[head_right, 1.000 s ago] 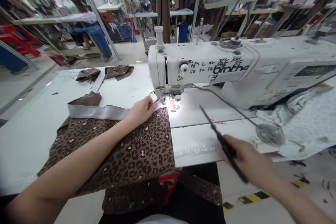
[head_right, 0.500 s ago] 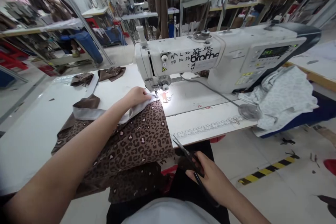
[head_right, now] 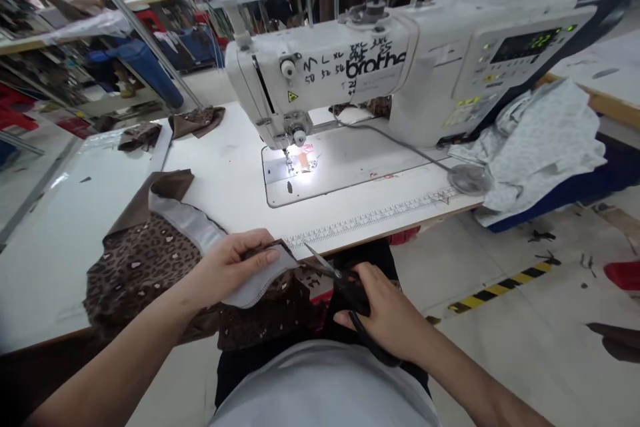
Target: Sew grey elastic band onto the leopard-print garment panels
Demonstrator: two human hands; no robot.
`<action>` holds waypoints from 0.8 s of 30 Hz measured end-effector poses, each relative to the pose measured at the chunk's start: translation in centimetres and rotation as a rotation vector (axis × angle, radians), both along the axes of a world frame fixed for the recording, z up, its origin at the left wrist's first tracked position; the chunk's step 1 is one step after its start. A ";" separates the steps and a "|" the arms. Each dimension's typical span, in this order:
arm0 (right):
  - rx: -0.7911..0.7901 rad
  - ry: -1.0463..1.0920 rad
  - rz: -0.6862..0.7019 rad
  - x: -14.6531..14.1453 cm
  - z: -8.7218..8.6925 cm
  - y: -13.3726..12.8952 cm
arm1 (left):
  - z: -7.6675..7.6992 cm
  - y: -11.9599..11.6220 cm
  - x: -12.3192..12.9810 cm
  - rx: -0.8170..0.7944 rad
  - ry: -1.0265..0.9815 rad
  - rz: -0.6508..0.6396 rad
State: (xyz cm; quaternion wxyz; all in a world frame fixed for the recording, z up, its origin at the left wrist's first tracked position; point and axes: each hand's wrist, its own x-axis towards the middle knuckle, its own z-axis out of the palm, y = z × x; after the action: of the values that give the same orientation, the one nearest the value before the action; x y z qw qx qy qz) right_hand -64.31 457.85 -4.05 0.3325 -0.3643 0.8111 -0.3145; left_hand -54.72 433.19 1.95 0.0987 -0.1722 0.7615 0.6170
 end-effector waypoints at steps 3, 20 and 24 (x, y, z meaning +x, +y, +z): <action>-0.019 0.031 0.055 0.3 0.4 -0.9 | -0.3 1.6 0.5 0.023 -0.037 0.021; 0.063 0.094 0.088 2.6 -1.9 0.6 | -4.1 3.8 1.8 0.159 -0.225 0.062; 0.063 0.116 0.079 2.7 -2.3 0.8 | -4.3 4.7 1.8 0.249 -0.253 0.049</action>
State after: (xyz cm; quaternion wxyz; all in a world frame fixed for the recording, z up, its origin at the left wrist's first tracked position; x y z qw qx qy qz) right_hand -61.60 458.60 -6.37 0.3083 -0.4031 0.8235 -0.2536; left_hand -52.94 437.87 -2.36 0.1992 -0.2535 0.6564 0.6821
